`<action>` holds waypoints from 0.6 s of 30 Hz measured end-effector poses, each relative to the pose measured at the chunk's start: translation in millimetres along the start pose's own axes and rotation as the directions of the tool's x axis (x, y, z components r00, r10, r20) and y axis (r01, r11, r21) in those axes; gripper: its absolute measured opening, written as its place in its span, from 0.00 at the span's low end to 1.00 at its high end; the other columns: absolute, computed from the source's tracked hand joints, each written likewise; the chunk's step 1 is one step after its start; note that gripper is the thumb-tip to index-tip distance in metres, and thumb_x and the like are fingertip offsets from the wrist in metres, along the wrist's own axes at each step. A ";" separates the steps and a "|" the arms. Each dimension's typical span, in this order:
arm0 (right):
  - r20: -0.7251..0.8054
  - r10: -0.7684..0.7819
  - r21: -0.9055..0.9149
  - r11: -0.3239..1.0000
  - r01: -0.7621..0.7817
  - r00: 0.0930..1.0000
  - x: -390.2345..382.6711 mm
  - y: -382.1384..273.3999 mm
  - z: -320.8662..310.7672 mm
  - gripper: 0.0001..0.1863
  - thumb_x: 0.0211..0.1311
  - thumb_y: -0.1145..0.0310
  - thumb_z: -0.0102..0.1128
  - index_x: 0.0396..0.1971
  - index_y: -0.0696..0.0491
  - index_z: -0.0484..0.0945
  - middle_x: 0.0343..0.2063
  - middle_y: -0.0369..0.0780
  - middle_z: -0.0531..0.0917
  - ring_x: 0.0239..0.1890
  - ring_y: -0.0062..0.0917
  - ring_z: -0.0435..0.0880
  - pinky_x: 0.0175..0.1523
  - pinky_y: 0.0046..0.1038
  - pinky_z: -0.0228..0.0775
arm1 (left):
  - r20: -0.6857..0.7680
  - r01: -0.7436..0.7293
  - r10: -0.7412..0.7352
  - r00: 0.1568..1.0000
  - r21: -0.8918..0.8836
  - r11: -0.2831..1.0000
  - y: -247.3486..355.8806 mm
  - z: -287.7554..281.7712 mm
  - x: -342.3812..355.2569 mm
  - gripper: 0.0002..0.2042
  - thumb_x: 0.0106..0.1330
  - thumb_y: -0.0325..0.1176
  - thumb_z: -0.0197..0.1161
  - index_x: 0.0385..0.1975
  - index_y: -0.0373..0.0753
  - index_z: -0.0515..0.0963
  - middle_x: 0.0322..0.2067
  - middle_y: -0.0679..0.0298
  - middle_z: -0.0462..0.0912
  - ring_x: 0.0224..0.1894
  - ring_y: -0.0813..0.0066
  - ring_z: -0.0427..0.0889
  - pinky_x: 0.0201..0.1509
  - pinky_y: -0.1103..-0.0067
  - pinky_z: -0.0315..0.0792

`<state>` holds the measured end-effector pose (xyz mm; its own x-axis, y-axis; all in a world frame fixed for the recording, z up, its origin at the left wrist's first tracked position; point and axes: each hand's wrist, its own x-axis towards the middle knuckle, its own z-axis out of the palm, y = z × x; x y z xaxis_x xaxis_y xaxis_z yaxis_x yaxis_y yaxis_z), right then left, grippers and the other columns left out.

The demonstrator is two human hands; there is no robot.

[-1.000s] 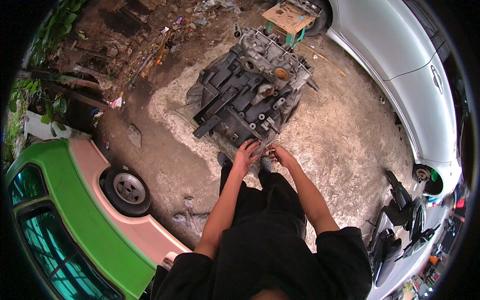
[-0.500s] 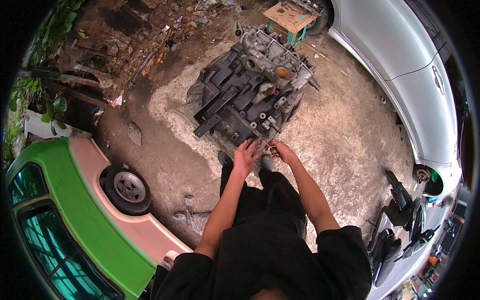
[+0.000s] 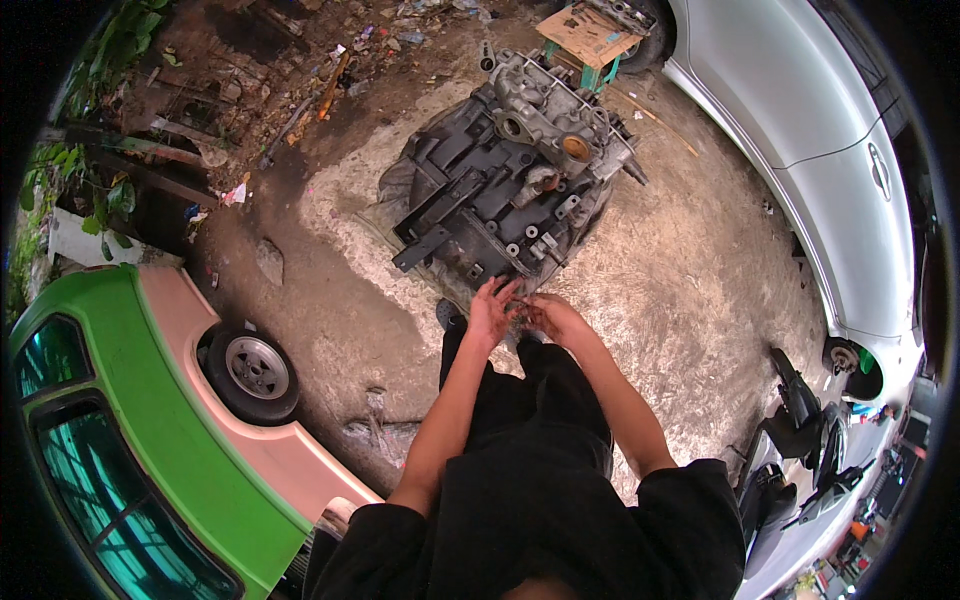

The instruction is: The person uses a wrench to loosen and remove bolts from a car engine block resting on a tire. They repeatedly reach for bolts, turn them, and place them on a nearby cardboard box. The person continues this process throughout the clip.

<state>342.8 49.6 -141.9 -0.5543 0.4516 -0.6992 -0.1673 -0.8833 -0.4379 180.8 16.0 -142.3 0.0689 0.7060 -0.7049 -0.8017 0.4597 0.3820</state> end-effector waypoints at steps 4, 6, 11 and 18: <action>-0.114 0.069 0.266 0.963 -0.036 0.991 15.1 -17.5 45.4 0.07 0.69 0.73 0.45 0.37 0.59 0.72 0.36 0.44 0.79 0.43 0.35 0.81 0.50 0.35 0.77 | 0.098 0.053 -0.036 0.995 -0.172 0.984 -7.5 -28.8 21.8 0.22 0.72 0.46 0.42 0.58 0.38 0.63 0.50 0.59 0.76 0.50 0.66 0.73 0.56 0.68 0.65; -0.139 0.094 0.354 0.934 -0.040 0.986 25.2 -20.7 63.9 0.07 0.70 0.74 0.42 0.36 0.59 0.71 0.37 0.45 0.79 0.46 0.38 0.81 0.52 0.37 0.78 | 0.230 0.125 -0.042 0.972 -0.360 0.925 -9.8 -47.6 36.8 0.20 0.72 0.46 0.43 0.56 0.40 0.65 0.49 0.60 0.76 0.52 0.67 0.72 0.56 0.70 0.65; -0.122 0.162 0.444 0.891 -0.092 0.979 27.2 -20.2 72.8 0.08 0.70 0.73 0.44 0.36 0.58 0.73 0.37 0.45 0.80 0.44 0.39 0.83 0.57 0.41 0.74 | 0.112 -0.042 0.062 0.992 -0.177 0.983 -9.4 -61.0 35.0 0.20 0.74 0.46 0.39 0.57 0.40 0.65 0.50 0.60 0.76 0.57 0.66 0.70 0.62 0.69 0.61; -0.067 0.191 -0.022 0.981 -0.193 0.979 -1.3 4.1 16.3 0.10 0.71 0.67 0.46 0.46 0.54 0.72 0.30 0.34 0.74 0.35 0.25 0.77 0.51 0.36 0.74 | -0.028 -0.037 0.045 0.999 0.227 0.973 11.8 -24.7 -5.9 0.24 0.75 0.48 0.34 0.62 0.39 0.58 0.59 0.59 0.71 0.61 0.63 0.64 0.65 0.59 0.54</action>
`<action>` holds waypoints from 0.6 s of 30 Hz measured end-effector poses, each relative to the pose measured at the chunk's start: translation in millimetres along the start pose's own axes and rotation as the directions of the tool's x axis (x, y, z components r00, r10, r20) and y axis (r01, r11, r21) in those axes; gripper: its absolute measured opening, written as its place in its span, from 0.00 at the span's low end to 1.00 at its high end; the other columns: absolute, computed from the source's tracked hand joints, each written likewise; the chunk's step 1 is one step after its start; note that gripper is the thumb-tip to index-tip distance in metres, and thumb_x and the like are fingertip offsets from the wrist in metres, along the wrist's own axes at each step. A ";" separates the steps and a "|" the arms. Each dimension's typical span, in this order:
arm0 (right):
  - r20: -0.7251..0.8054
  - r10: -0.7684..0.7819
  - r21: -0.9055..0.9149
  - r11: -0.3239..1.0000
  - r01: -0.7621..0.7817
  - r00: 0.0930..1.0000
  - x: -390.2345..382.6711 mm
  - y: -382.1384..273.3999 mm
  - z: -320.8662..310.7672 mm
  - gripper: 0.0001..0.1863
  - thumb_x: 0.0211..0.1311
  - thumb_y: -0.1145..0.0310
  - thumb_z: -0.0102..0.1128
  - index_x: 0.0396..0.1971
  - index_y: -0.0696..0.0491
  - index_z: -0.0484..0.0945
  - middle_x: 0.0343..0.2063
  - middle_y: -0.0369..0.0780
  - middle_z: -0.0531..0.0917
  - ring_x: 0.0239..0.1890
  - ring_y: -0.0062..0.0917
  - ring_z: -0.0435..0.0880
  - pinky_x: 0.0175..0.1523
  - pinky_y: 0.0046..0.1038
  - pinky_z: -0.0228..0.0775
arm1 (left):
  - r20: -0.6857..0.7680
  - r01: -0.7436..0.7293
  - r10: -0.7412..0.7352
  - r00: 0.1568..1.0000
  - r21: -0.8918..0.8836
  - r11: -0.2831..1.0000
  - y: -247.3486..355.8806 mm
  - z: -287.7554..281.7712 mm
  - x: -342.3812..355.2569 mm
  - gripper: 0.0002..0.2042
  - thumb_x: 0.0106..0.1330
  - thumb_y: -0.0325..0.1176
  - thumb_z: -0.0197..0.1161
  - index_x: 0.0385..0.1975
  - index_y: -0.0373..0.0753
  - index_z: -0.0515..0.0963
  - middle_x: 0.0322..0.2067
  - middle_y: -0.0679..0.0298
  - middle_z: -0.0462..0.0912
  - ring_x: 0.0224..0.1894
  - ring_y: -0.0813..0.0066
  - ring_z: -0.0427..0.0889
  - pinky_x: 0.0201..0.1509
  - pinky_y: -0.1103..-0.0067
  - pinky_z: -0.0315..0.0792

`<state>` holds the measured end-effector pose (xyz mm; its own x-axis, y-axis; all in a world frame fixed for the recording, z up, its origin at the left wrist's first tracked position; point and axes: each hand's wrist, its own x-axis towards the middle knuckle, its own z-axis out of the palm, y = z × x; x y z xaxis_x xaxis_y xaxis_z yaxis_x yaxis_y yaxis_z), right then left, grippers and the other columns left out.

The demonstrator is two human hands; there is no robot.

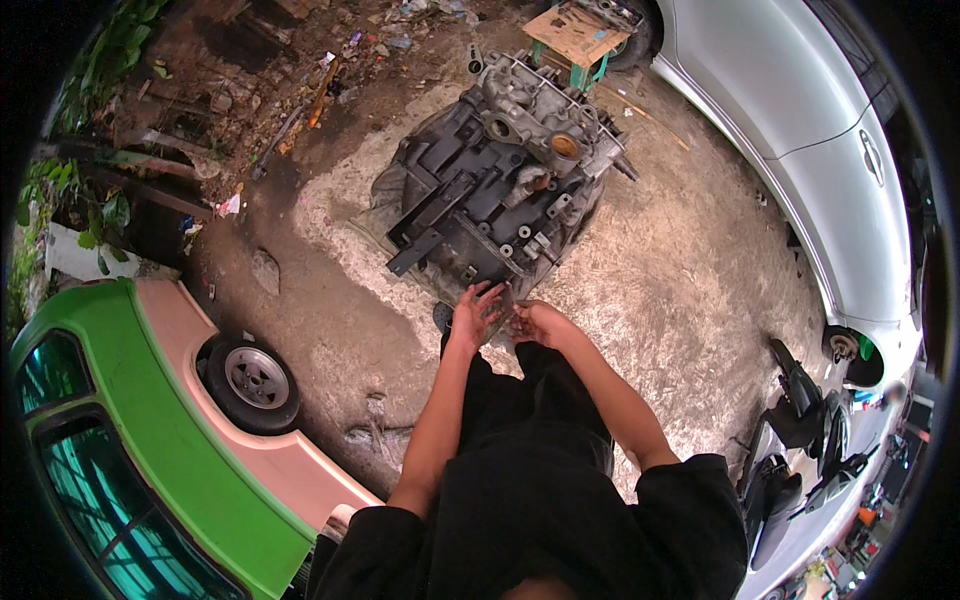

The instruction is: The person uses a wrench to loosen and remove bolts from a car engine block resting on a tire. They repeatedly reach for bolts, turn them, and place them on a nearby cardboard box. The person continues this process throughout the clip.

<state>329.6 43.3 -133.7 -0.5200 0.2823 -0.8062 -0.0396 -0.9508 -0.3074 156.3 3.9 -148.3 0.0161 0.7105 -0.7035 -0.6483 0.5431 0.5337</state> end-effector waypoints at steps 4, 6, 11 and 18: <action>0.033 -0.062 -0.141 0.988 0.067 0.998 22.6 15.9 -45.7 0.16 0.70 0.67 0.47 0.55 0.47 0.71 0.30 0.31 0.72 0.34 0.22 0.73 0.44 0.33 0.71 | 0.060 -0.034 0.032 0.998 0.031 0.999 -1.5 9.7 2.3 0.27 0.72 0.50 0.38 0.64 0.38 0.57 0.60 0.59 0.71 0.61 0.63 0.64 0.64 0.62 0.55; -0.057 -0.088 -0.201 0.977 0.075 0.994 36.1 18.9 -61.5 0.18 0.68 0.70 0.46 0.57 0.48 0.71 0.29 0.30 0.72 0.30 0.20 0.70 0.34 0.26 0.66 | 0.057 -0.055 0.052 0.997 0.038 0.998 -3.4 12.1 4.5 0.27 0.73 0.50 0.38 0.64 0.37 0.57 0.60 0.59 0.71 0.60 0.63 0.64 0.64 0.61 0.55; -0.005 -0.174 -0.195 0.966 0.170 0.985 54.4 10.1 -86.4 0.15 0.67 0.66 0.41 0.46 0.53 0.75 0.25 0.32 0.71 0.26 0.17 0.68 0.29 0.21 0.62 | 0.056 -0.042 0.040 0.998 0.045 0.998 -3.9 15.8 9.8 0.27 0.73 0.49 0.38 0.64 0.37 0.57 0.59 0.58 0.71 0.60 0.64 0.65 0.63 0.61 0.56; -0.121 -0.208 -0.201 0.963 0.181 0.971 58.6 9.9 -86.9 0.13 0.68 0.62 0.40 0.37 0.50 0.75 0.25 0.30 0.71 0.26 0.16 0.69 0.29 0.21 0.63 | -0.014 -0.004 0.005 1.000 0.021 1.000 -5.1 25.0 9.2 0.25 0.73 0.49 0.38 0.62 0.39 0.60 0.57 0.58 0.73 0.55 0.64 0.66 0.62 0.62 0.56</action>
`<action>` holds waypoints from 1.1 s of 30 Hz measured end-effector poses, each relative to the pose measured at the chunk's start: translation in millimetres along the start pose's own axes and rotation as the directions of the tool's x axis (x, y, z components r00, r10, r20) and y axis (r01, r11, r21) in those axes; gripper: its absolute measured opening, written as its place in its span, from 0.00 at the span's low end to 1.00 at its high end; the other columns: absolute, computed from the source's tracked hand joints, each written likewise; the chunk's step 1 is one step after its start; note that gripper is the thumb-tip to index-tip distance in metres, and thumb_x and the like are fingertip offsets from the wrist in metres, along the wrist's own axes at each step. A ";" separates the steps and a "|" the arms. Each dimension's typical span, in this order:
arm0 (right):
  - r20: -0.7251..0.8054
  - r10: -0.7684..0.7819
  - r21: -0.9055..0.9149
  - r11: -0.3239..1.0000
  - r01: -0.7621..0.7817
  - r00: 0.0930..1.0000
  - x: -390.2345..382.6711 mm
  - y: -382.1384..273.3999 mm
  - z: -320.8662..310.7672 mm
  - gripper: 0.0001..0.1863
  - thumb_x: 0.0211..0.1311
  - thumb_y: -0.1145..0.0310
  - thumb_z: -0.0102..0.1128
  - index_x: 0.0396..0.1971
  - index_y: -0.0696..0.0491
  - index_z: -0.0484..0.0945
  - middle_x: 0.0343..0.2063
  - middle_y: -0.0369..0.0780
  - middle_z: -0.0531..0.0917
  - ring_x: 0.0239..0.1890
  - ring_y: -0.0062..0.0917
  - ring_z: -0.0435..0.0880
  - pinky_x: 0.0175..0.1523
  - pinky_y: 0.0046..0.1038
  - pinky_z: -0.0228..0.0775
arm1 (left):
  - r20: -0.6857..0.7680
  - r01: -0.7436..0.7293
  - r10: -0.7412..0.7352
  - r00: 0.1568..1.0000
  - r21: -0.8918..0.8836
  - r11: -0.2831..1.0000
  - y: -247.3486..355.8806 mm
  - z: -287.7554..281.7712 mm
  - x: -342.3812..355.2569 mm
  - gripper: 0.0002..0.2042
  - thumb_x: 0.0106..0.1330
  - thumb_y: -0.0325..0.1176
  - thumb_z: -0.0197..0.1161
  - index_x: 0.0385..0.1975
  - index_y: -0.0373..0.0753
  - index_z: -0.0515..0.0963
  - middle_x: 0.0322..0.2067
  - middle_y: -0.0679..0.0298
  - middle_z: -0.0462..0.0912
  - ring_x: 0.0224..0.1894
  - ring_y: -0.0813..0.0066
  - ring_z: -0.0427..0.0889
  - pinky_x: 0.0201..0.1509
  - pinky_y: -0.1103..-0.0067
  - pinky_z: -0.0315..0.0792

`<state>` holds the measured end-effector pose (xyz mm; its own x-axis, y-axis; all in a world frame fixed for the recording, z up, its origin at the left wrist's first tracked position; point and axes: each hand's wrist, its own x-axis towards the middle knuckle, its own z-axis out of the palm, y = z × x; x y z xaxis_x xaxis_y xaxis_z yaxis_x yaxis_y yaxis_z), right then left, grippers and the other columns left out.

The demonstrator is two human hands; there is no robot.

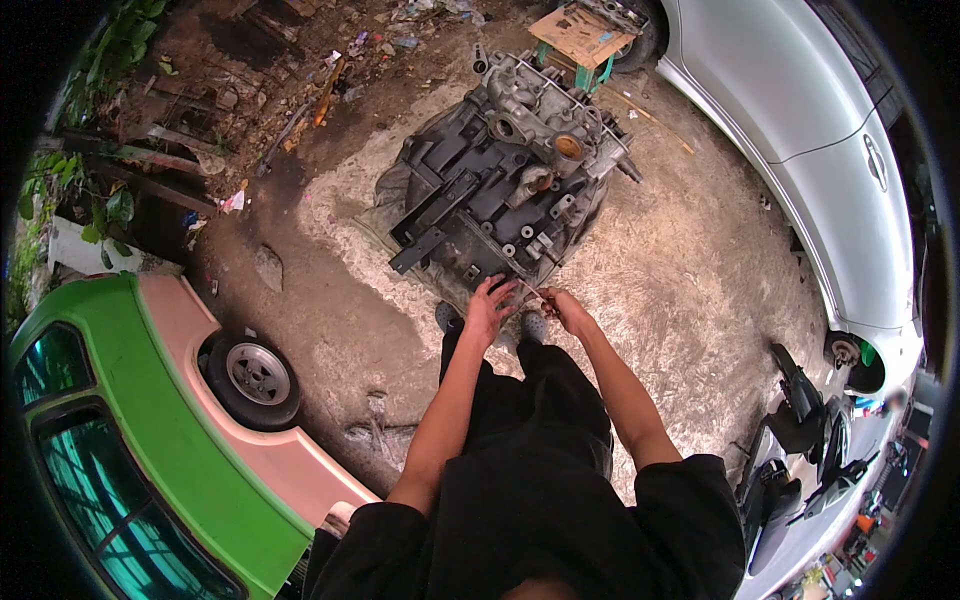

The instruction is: The person uses a wrench to loosen and remove bolts from a car engine block resting on a tire. They repeatedly reach for bolts, turn them, and place them on a nearby cardboard box. The person continues this process throughout the clip.

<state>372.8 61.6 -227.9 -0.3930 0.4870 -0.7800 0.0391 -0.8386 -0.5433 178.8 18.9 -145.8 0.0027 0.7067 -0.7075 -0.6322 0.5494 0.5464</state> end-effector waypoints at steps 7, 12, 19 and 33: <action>-0.057 -0.012 -0.006 1.000 0.012 0.998 -0.4 -3.1 9.0 0.17 0.70 0.60 0.37 0.40 0.51 0.75 0.24 0.31 0.71 0.27 0.18 0.68 0.36 0.26 0.64 | 0.046 0.057 -0.048 0.998 -0.215 0.975 0.9 0.5 -1.3 0.25 0.73 0.49 0.39 0.62 0.39 0.58 0.57 0.54 0.72 0.54 0.63 0.67 0.62 0.64 0.59; -0.035 0.006 -0.025 1.000 -0.007 0.999 -1.5 -8.6 7.0 0.17 0.71 0.59 0.36 0.40 0.52 0.75 0.25 0.31 0.72 0.27 0.18 0.68 0.36 0.26 0.65 | 0.032 0.084 -0.078 0.996 -0.299 0.950 1.9 3.6 -0.1 0.26 0.72 0.48 0.41 0.63 0.39 0.56 0.57 0.53 0.72 0.46 0.64 0.69 0.58 0.65 0.61; -0.044 -0.014 -0.046 0.999 0.012 0.999 -2.8 -10.7 7.2 0.16 0.69 0.60 0.39 0.37 0.53 0.77 0.23 0.33 0.73 0.25 0.18 0.69 0.32 0.23 0.63 | 0.016 0.071 -0.070 0.997 -0.333 0.940 -2.0 5.8 2.4 0.25 0.72 0.49 0.40 0.63 0.39 0.56 0.57 0.53 0.72 0.42 0.67 0.69 0.55 0.66 0.63; 0.171 0.033 0.553 0.824 -0.124 0.985 -38.1 -49.3 101.0 0.09 0.69 0.65 0.48 0.39 0.53 0.74 0.40 0.41 0.80 0.44 0.32 0.80 0.52 0.36 0.73 | 0.167 0.128 -0.053 0.984 -0.479 0.868 -16.9 -30.0 25.6 0.21 0.72 0.49 0.41 0.52 0.39 0.70 0.45 0.59 0.78 0.49 0.65 0.76 0.56 0.65 0.67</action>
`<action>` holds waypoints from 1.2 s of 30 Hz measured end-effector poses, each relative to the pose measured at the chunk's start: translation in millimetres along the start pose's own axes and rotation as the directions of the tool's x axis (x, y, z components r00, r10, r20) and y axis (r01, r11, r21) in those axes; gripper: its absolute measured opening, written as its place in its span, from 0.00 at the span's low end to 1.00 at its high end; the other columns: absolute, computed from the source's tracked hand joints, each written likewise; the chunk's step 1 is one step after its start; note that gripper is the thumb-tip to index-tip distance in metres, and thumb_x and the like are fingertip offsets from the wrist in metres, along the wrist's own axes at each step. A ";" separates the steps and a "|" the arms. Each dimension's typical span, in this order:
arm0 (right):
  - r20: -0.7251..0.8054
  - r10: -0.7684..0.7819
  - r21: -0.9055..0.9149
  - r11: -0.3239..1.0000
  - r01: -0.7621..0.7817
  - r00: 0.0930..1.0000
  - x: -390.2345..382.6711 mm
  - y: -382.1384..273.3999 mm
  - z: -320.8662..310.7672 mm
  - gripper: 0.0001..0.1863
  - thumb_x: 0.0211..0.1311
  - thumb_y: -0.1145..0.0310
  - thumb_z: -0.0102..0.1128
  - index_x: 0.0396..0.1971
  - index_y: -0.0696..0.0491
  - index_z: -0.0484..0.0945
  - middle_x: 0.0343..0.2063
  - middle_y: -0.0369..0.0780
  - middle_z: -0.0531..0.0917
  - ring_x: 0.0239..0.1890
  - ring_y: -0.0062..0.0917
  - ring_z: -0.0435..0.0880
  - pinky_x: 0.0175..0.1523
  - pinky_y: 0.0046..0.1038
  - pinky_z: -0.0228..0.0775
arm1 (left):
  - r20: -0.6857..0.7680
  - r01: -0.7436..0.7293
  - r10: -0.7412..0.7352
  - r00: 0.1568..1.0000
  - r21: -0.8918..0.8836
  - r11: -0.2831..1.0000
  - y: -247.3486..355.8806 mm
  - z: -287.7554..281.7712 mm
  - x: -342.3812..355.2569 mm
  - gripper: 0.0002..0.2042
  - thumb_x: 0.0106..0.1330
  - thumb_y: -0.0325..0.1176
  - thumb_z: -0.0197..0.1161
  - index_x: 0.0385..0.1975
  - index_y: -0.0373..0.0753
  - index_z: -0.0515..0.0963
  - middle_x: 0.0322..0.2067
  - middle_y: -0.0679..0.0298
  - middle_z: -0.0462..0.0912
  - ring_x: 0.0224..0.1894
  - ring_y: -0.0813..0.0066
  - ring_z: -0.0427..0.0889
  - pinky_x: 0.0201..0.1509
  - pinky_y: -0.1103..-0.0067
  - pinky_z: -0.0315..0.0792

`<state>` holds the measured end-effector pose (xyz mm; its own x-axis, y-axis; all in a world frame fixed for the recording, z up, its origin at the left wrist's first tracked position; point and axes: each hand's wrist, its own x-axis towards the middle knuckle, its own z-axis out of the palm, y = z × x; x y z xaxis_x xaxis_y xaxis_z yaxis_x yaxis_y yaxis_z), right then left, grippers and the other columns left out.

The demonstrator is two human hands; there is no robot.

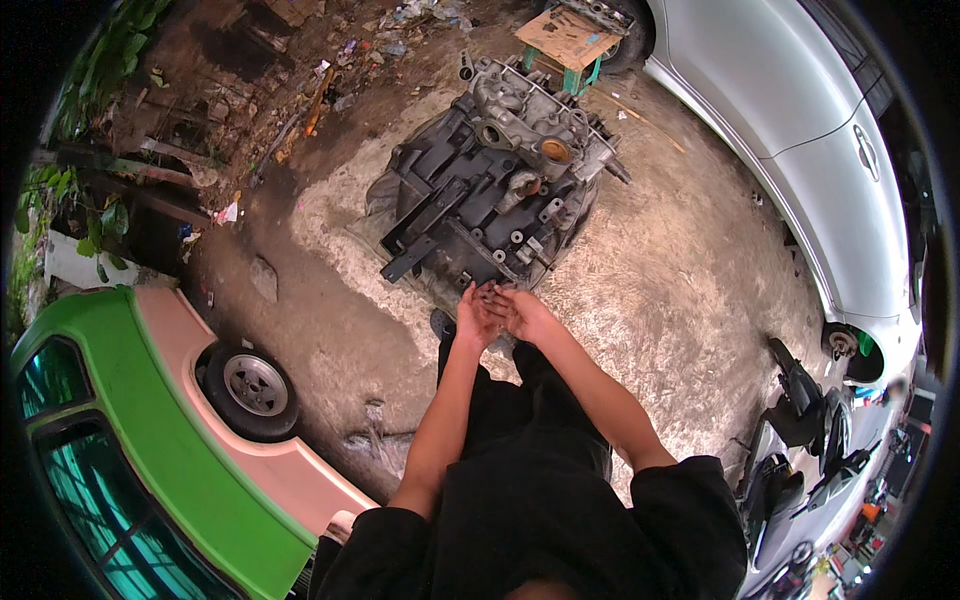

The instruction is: The person uses a wrench to loosen and remove bolts from a car engine block resting on a tire. They repeatedly reach for bolts, turn them, and place them on a nearby cardboard box. The person continues this process throughout the clip.

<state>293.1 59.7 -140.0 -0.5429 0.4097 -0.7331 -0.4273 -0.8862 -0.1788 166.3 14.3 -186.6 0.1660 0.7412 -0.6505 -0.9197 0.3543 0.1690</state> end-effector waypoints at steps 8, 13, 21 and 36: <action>-0.021 0.129 -0.156 0.979 -0.131 0.991 -15.5 -7.2 2.5 0.08 0.69 0.66 0.49 0.38 0.54 0.75 0.38 0.40 0.80 0.44 0.32 0.80 0.52 0.39 0.74 | -0.006 -0.029 0.031 1.000 0.212 0.977 2.6 -7.5 -16.8 0.23 0.74 0.49 0.34 0.54 0.38 0.66 0.52 0.56 0.75 0.52 0.62 0.74 0.56 0.68 0.67; -0.115 0.115 -0.338 0.930 -0.147 0.987 -34.8 -8.9 -35.5 0.09 0.65 0.69 0.50 0.42 0.51 0.76 0.35 0.34 0.79 0.39 0.27 0.79 0.47 0.33 0.73 | 0.002 -0.091 0.097 0.995 0.356 0.930 -0.1 -0.1 -25.6 0.26 0.75 0.50 0.32 0.62 0.36 0.58 0.60 0.52 0.69 0.56 0.57 0.70 0.59 0.63 0.64; -0.138 -0.070 -0.612 0.790 -0.029 0.988 -5.8 -19.2 -92.9 0.16 0.65 0.65 0.41 0.43 0.52 0.78 0.25 0.31 0.74 0.27 0.17 0.69 0.32 0.23 0.63 | -0.019 -0.100 0.122 0.992 0.458 0.883 0.8 13.6 -21.1 0.27 0.74 0.51 0.32 0.64 0.37 0.58 0.61 0.59 0.68 0.60 0.61 0.65 0.63 0.63 0.57; -0.165 -0.150 -0.580 0.814 0.027 0.975 14.2 -30.2 -100.2 0.17 0.67 0.59 0.41 0.32 0.51 0.78 0.22 0.30 0.70 0.24 0.17 0.65 0.31 0.23 0.61 | -0.069 -0.061 0.097 0.993 0.398 0.915 -6.3 32.8 -20.4 0.27 0.74 0.51 0.34 0.64 0.38 0.57 0.59 0.58 0.71 0.56 0.65 0.66 0.60 0.66 0.59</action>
<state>370.7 70.6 -210.9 -0.3461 0.4963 -0.7962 0.0567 -0.8360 -0.5457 180.3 15.7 -150.1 0.0515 0.7308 -0.6806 -0.7106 0.5057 0.4892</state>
